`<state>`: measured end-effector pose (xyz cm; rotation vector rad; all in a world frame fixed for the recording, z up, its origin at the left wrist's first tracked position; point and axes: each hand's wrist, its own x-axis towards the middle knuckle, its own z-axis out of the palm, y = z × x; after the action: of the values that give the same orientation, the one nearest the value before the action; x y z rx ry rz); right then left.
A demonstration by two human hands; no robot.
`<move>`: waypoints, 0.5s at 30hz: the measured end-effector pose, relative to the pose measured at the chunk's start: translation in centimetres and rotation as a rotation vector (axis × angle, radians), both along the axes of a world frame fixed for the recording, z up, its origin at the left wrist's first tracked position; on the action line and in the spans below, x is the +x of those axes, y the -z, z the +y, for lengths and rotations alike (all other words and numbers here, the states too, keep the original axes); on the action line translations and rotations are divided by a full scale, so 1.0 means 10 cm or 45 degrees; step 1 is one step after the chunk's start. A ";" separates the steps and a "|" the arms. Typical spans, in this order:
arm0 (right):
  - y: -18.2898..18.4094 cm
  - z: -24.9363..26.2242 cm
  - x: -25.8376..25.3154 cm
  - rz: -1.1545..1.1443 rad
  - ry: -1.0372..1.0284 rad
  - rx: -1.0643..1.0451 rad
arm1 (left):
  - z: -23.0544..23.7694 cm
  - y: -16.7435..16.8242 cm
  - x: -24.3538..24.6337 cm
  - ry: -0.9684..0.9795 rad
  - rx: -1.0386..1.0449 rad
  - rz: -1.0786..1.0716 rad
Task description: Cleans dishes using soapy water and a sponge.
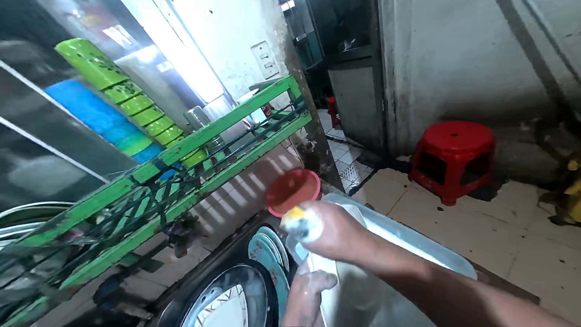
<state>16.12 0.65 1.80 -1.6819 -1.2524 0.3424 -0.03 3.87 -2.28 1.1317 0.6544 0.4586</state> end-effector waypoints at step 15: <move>0.80 -0.03 0.21 0.000 0.328 0.006 | -0.01 0.25 0.17 -0.484 -0.048 -0.225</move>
<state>18.26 0.40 -6.20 -1.8138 -1.0203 0.1833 1.66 3.75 -4.77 0.9185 0.7209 0.8571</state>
